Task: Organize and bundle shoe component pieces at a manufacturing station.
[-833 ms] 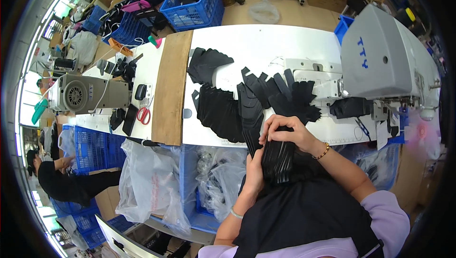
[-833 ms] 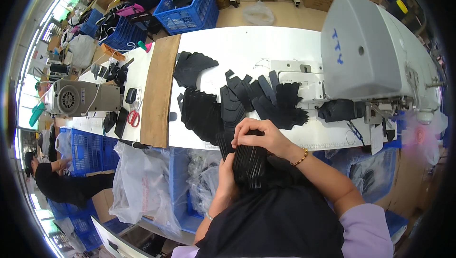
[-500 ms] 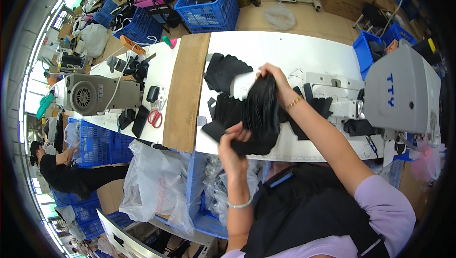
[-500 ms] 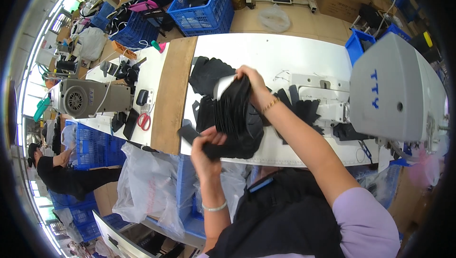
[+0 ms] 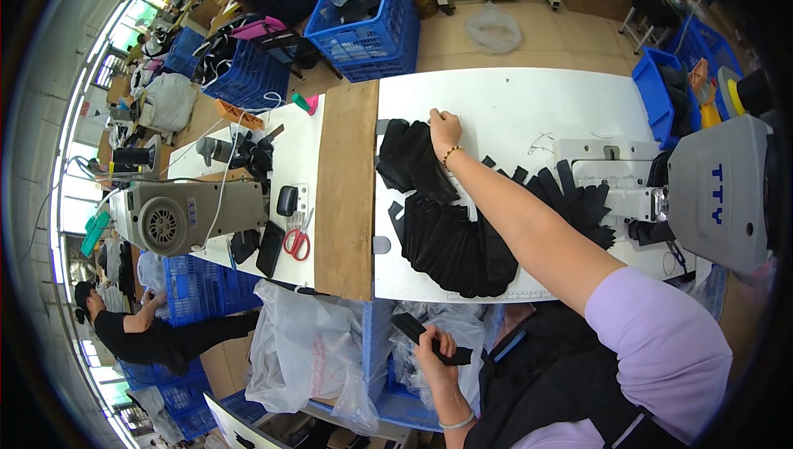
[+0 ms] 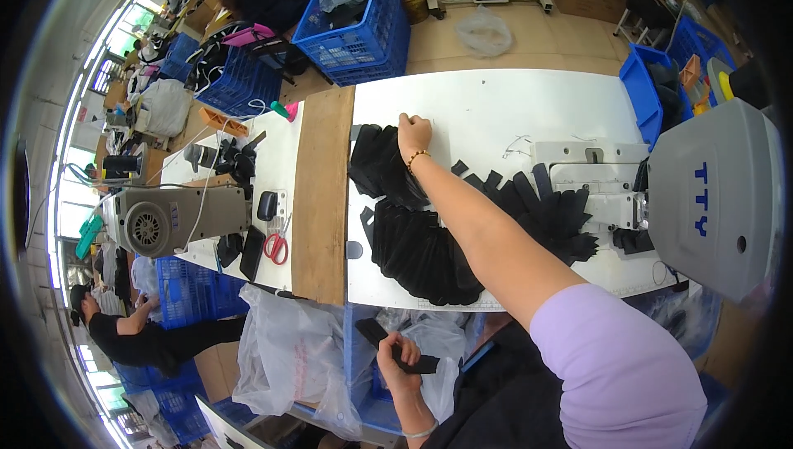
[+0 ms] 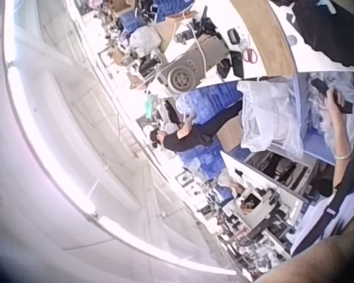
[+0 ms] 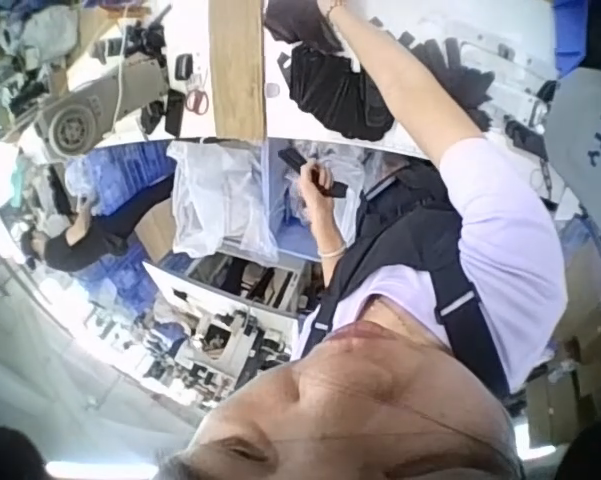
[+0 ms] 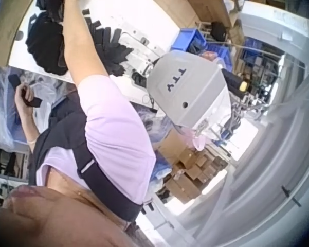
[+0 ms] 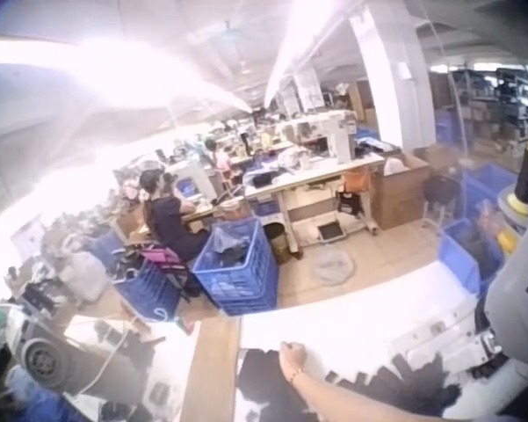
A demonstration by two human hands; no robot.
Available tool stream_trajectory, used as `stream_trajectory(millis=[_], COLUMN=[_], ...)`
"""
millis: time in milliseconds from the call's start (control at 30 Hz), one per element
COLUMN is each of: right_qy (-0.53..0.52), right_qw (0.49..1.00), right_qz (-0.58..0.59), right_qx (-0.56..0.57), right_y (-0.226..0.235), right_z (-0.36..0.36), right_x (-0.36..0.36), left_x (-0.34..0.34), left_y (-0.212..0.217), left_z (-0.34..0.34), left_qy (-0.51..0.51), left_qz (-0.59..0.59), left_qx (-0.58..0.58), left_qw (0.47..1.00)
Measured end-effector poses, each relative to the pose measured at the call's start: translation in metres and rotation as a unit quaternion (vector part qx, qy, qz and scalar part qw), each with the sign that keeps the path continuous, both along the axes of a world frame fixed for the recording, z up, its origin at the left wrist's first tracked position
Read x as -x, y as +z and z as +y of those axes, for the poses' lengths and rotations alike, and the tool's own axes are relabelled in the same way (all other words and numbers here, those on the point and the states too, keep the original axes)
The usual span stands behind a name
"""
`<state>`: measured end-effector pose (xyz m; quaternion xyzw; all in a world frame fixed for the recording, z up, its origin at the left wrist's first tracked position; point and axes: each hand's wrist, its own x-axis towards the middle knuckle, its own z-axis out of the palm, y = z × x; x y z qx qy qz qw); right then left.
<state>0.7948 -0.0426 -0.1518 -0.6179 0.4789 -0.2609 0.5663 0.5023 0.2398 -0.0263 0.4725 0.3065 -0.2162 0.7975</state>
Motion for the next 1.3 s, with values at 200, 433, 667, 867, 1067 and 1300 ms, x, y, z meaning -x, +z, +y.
stream_trajectory(millis=[200,433,667,867,1067,1300], right_qy=[0.060,0.148,0.193,0.251,0.272,0.366], right_qw=[0.954,0.938,0.876,0.838,0.845,0.896], right_qz=[-0.024,-0.080,0.138,0.256,0.343,0.176], right_qx=[0.292,0.304,0.419,0.412,0.309,0.178], right_y=[0.038,0.105,0.082,0.050,0.035,0.044], right_z=[-0.027,-0.017,-0.024,-0.002,0.007,-0.032], right_x=[0.065,0.302,0.425,0.387,0.384,0.400], left_x=[-0.016,-0.020,-0.008,0.019,0.036,0.044], left_y=[0.002,-0.002,-0.025,-0.053,-0.069,-0.085], left_z=[-0.025,-0.086,-0.162,-0.170,-0.158,-0.152], left_qy=[-0.083,-0.288,-0.438,-0.399,-0.364,-0.367], left_qz=[0.031,0.053,0.019,-0.009,-0.032,-0.039], left_qx=[0.150,0.132,0.048,-0.022,-0.052,-0.047], left_qw=[0.985,0.947,0.898,0.917,0.930,0.928])
